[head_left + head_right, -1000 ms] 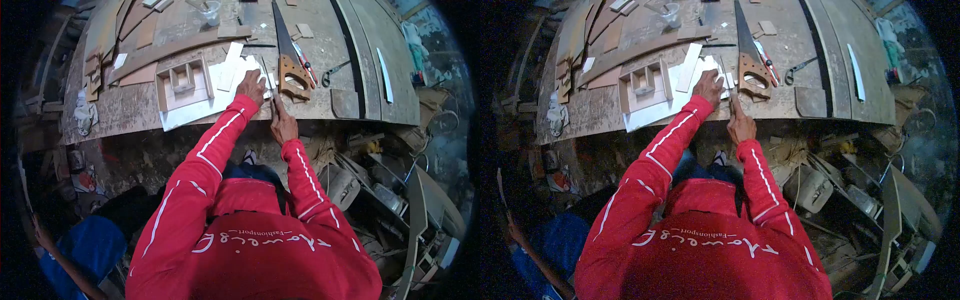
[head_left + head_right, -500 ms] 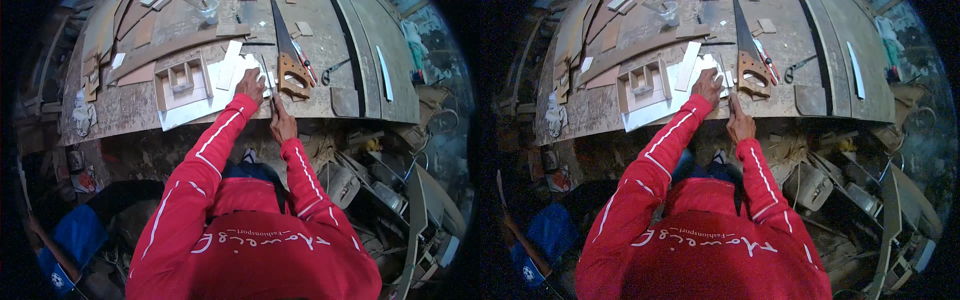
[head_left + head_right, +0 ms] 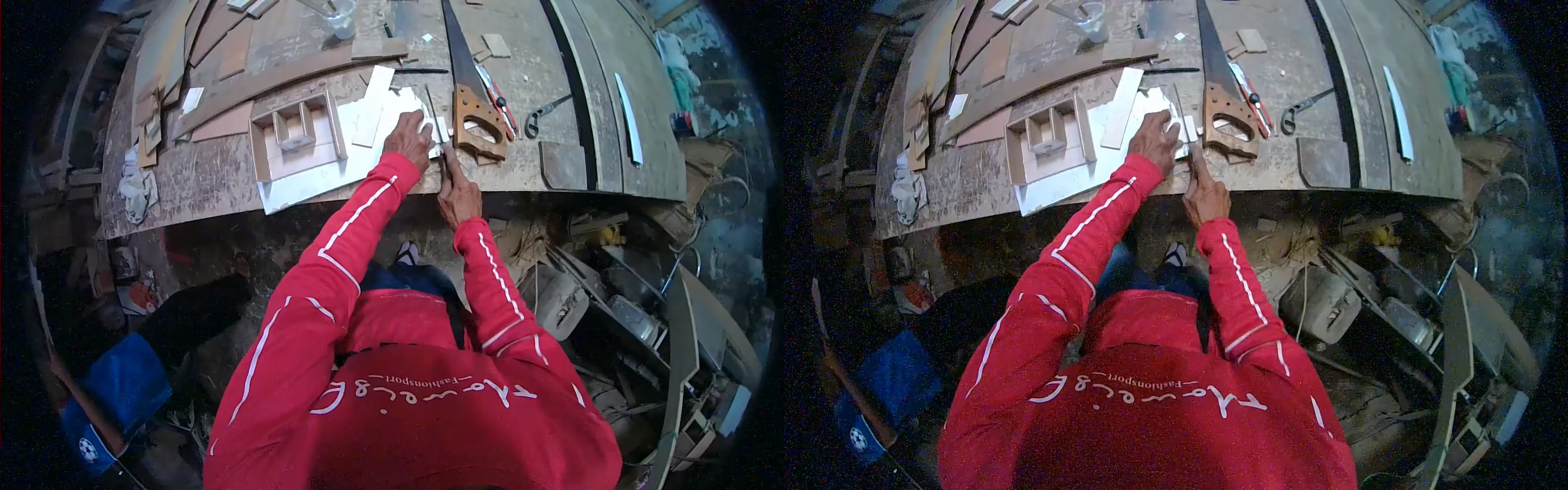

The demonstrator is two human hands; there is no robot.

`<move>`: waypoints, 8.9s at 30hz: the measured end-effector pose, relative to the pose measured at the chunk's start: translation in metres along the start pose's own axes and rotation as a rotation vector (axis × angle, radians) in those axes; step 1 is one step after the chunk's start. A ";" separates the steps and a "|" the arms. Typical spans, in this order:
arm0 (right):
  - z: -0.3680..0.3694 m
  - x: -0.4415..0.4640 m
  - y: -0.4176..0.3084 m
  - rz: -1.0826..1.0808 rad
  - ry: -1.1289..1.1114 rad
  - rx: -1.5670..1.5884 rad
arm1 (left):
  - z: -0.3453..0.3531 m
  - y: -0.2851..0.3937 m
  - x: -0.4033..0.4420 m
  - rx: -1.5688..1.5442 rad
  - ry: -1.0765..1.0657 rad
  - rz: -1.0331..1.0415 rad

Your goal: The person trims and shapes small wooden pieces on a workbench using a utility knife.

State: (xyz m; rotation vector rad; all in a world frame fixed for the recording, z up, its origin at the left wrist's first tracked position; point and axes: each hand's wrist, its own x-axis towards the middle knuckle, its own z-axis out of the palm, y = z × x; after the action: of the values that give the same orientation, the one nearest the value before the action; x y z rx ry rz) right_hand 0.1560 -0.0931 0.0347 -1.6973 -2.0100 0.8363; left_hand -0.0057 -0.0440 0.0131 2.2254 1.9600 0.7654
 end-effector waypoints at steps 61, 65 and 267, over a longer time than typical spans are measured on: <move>-0.011 -0.023 0.006 0.017 -0.020 0.015 | -0.004 -0.001 0.007 0.038 -0.067 -0.017; -0.001 -0.034 0.020 -0.011 0.007 -0.019 | 0.000 -0.003 0.001 0.024 -0.041 -0.015; -0.015 -0.038 0.002 0.093 -0.055 0.021 | -0.003 0.001 0.003 0.038 -0.062 -0.003</move>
State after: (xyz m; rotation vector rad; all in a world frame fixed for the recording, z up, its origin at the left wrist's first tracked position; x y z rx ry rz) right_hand 0.1747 -0.1270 0.0477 -1.7869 -1.9631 0.9409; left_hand -0.0056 -0.0425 0.0172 2.2381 1.9652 0.6567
